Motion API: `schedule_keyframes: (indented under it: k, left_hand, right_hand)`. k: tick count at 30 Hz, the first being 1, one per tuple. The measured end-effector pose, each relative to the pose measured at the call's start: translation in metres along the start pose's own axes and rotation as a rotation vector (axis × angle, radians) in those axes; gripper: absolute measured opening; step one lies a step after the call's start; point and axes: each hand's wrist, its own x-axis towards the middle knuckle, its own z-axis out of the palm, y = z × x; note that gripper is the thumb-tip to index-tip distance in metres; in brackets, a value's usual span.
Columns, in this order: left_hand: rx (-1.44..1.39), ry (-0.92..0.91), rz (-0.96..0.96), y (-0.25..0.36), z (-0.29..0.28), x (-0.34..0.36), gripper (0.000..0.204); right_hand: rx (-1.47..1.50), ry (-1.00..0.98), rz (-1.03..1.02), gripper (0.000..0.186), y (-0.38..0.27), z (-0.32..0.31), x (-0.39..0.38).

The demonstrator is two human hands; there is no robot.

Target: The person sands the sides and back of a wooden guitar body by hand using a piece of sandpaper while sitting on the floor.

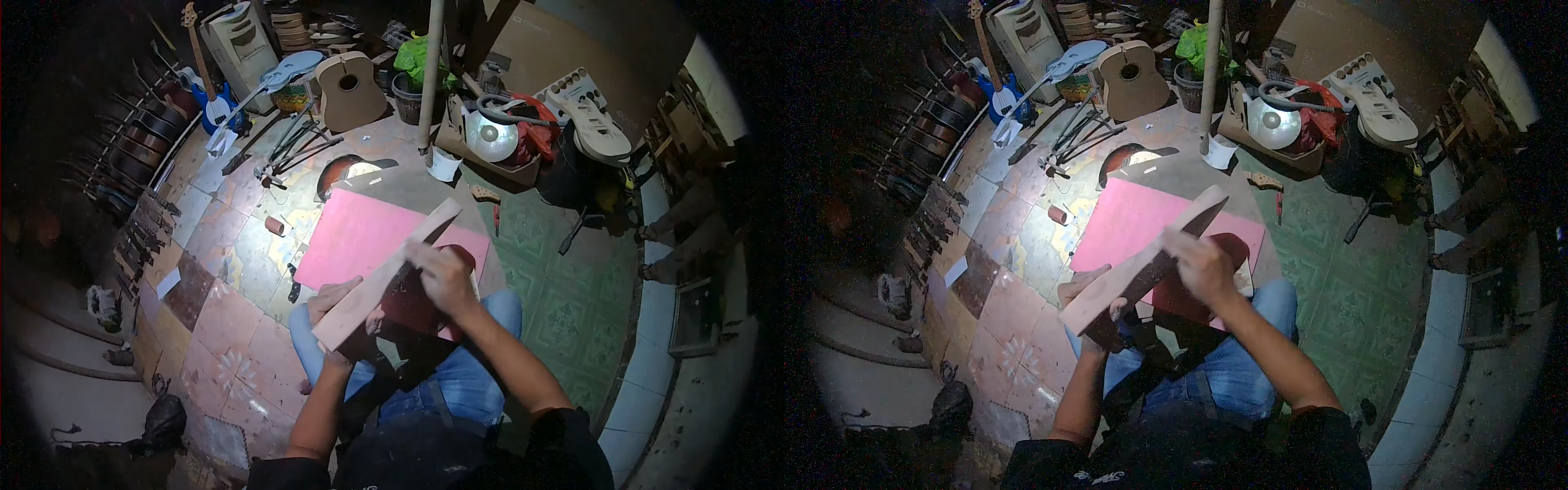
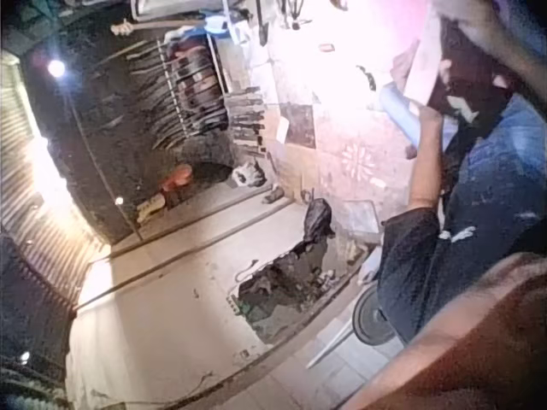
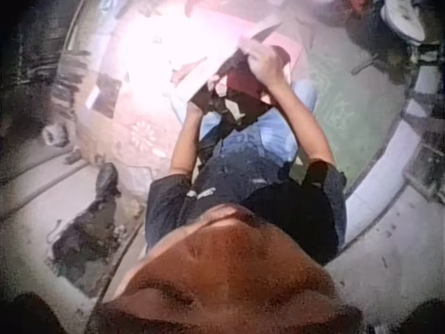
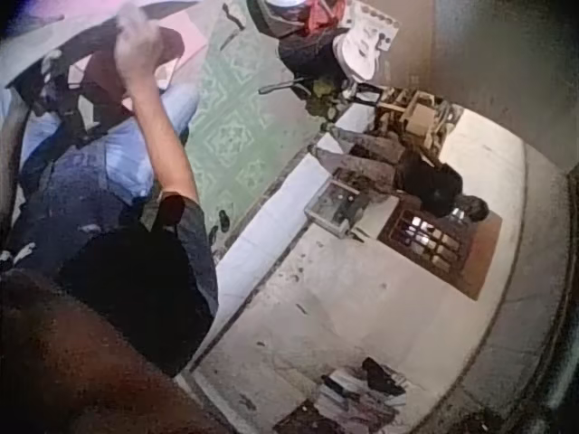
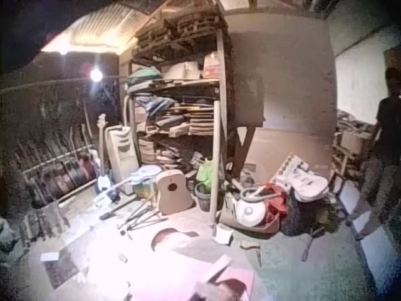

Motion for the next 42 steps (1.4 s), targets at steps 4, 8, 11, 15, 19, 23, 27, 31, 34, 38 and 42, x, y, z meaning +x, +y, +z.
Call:
schedule_keyframes:
  k: [4, 8, 11, 15, 19, 23, 27, 31, 34, 38, 42]
  left_hand:
    - [-0.041, -0.039, -0.018, -0.007, -0.004, 0.002, 0.059]
    - [-0.017, 0.022, 0.014, -0.011, -0.005, -0.005, 0.059]
    - [0.009, 0.049, 0.077, -0.002, 0.004, 0.003, 0.057]
    - [0.030, -0.024, 0.023, -0.003, -0.004, 0.006, 0.057]
    - [0.140, -0.053, 0.164, 0.004, -0.005, 0.006, 0.056]
    - [0.092, -0.027, 0.052, -0.007, -0.005, 0.007, 0.055]
    - [0.099, -0.058, 0.120, -0.019, -0.008, 0.001, 0.056]
    - [0.010, -0.007, 0.027, -0.009, -0.003, 0.009, 0.060]
    - [0.118, -0.082, 0.054, -0.011, -0.016, 0.011, 0.061]
    - [0.089, -0.058, 0.037, -0.002, -0.006, 0.014, 0.058]
    - [0.176, -0.037, 0.084, -0.008, -0.017, 0.013, 0.057]
  right_hand:
    - [0.028, -0.044, 0.076, 0.040, -0.025, 0.006, 0.004]
    - [0.091, -0.012, -0.015, 0.042, -0.001, 0.003, 0.005]
    - [-0.029, 0.020, 0.117, 0.043, 0.002, -0.004, 0.013]
    - [0.379, -0.089, 0.048, 0.045, -0.036, -0.001, 0.003]
    - [-0.192, 0.179, 0.071, 0.042, 0.031, -0.015, 0.023]
    - [-0.023, 0.012, 0.044, 0.040, 0.014, 0.013, 0.003]
    - [-0.200, 0.140, 0.145, 0.038, 0.055, -0.015, 0.025]
    - [-0.160, 0.022, 0.011, 0.038, 0.032, 0.019, 0.000]
    - [-0.180, 0.013, -0.079, 0.042, 0.041, 0.015, 0.003]
    - [-0.235, 0.315, 0.099, 0.037, 0.069, -0.002, 0.028]
    - [-0.022, -0.018, 0.037, 0.031, -0.016, 0.012, 0.017]
